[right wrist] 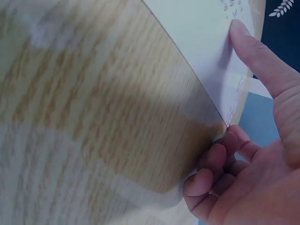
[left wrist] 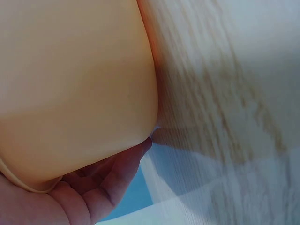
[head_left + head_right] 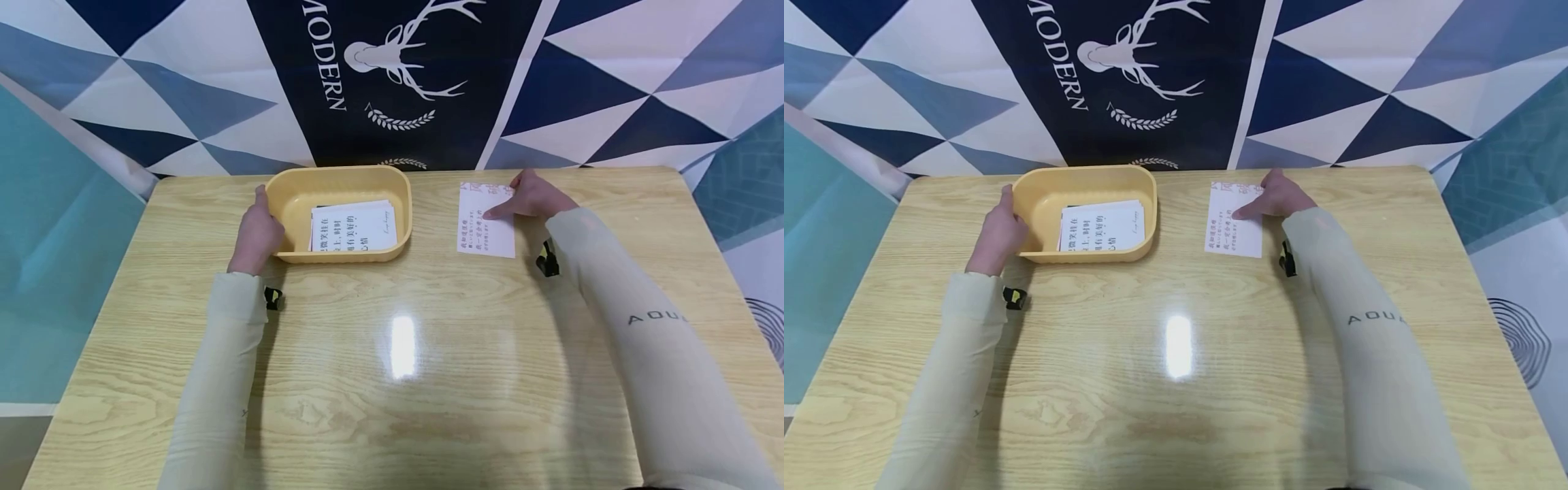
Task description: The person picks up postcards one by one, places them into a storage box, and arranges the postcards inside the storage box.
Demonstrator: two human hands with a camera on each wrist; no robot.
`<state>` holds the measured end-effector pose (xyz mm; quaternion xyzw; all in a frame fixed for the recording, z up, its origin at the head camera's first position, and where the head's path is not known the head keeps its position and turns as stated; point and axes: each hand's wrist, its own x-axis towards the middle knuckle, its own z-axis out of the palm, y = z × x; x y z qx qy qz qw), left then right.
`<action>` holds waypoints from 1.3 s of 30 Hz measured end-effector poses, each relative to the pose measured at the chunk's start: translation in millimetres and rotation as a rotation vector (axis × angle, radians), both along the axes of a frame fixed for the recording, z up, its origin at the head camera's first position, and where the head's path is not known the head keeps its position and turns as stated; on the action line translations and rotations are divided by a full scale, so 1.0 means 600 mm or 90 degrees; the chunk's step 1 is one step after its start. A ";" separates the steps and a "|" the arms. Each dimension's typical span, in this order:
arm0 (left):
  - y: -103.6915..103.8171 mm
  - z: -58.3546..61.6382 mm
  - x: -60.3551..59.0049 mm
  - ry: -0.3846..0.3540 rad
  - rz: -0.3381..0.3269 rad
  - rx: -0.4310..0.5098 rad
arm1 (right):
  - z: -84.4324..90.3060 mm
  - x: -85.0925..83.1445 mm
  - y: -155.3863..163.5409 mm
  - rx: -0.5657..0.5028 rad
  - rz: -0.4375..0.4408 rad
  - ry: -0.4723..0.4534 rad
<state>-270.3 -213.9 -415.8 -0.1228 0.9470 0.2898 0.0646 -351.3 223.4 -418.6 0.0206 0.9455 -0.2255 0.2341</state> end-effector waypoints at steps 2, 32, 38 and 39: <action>0.001 0.000 0.000 0.001 0.000 0.000 | 0.000 0.001 0.002 -0.002 -0.009 -0.002; 0.003 0.003 0.003 -0.004 0.008 0.007 | 0.008 0.034 0.008 -0.235 -0.118 -0.003; 0.003 0.000 0.002 -0.003 0.012 0.010 | 0.002 0.039 0.016 -0.237 -0.074 0.018; 0.002 0.000 0.001 -0.003 0.011 0.011 | 0.002 0.039 0.016 -0.236 -0.071 0.022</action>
